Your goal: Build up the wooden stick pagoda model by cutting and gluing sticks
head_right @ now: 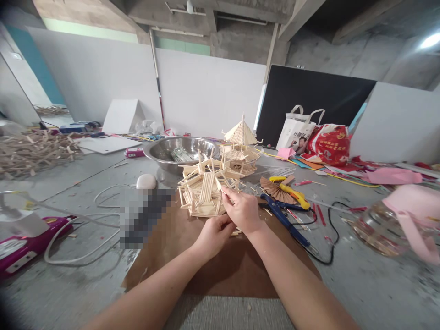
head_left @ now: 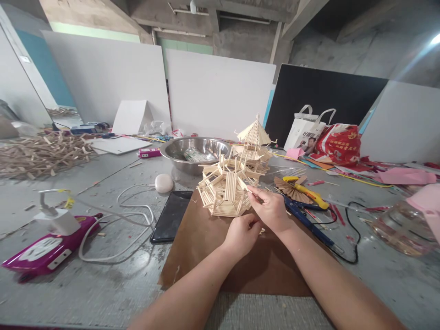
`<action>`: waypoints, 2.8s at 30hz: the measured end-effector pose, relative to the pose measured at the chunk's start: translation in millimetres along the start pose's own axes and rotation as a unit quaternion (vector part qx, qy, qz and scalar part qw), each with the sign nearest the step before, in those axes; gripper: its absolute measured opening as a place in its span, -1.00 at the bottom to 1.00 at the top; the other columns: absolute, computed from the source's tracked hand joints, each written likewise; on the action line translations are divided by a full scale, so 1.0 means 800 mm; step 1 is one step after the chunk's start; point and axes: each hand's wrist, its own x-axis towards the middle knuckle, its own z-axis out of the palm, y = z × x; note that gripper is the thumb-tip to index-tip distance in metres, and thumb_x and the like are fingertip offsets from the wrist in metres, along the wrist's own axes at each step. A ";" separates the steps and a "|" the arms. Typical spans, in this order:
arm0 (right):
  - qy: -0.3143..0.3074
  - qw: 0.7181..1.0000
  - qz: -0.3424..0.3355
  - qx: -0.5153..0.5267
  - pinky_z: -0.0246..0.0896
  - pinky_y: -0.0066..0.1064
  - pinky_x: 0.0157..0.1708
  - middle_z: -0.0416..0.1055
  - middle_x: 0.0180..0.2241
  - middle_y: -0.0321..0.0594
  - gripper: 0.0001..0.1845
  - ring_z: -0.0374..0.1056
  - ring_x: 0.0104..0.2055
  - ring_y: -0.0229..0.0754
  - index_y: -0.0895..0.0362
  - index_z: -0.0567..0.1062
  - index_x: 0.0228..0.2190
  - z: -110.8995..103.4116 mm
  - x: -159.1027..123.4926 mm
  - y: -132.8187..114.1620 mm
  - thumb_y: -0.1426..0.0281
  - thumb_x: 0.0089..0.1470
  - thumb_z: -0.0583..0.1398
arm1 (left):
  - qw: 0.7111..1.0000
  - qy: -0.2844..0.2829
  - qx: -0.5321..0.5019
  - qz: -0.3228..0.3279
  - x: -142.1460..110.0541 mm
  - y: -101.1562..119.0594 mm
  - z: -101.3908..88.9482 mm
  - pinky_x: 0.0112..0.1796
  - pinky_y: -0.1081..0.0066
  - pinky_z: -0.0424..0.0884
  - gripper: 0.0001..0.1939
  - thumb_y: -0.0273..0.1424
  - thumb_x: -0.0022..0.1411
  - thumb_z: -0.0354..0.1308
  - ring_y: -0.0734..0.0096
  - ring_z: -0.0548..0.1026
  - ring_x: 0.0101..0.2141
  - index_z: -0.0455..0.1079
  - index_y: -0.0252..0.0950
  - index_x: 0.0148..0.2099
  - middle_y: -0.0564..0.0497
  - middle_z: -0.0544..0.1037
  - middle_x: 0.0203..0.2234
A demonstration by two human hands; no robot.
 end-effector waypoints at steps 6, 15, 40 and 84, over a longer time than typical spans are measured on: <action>0.043 0.992 -0.073 -0.089 0.16 -0.50 -0.55 0.50 -0.53 -0.31 -0.75 0.34 -0.62 -0.31 0.12 0.50 -0.32 0.002 0.001 0.000 0.46 -0.02 0.06 | 1.000 0.000 -0.007 -0.003 0.000 0.002 0.000 -0.57 0.56 0.10 -0.78 -0.46 0.01 -0.08 0.56 0.24 -0.59 0.36 -0.38 -0.54 0.08 0.36 -0.67; 0.062 0.983 -0.119 -0.122 0.13 -0.49 -0.55 0.48 -0.57 -0.29 -0.76 0.31 -0.64 -0.32 0.15 0.50 -0.34 0.002 0.002 -0.002 0.51 -0.04 0.06 | 1.000 0.001 0.005 0.006 0.000 -0.003 0.002 -0.57 0.56 0.09 -0.78 -0.46 0.01 -0.08 0.57 0.22 -0.60 0.34 -0.38 -0.55 0.08 0.34 -0.68; -0.256 0.804 0.323 0.428 0.29 -0.40 -0.48 0.47 -0.46 -0.19 -0.70 0.38 -0.54 -0.25 0.20 0.47 -0.36 -0.054 -0.062 0.046 0.26 -0.14 0.16 | 0.976 0.039 0.181 0.113 -0.008 0.014 -0.008 -0.33 0.47 0.31 -0.83 -0.39 0.13 -0.06 0.44 0.39 -0.33 0.34 -0.28 -0.28 -0.01 0.42 -0.39; -0.111 0.917 0.276 0.265 0.21 -0.52 -0.66 0.42 -0.52 -0.26 -0.77 0.35 -0.53 -0.27 0.14 0.44 -0.41 0.005 0.053 0.115 0.28 -0.12 0.11 | 0.987 0.032 0.141 0.070 -0.005 0.006 -0.006 -0.42 0.52 0.27 -0.83 -0.43 0.13 -0.08 0.52 0.36 -0.43 0.34 -0.26 -0.34 0.04 0.38 -0.40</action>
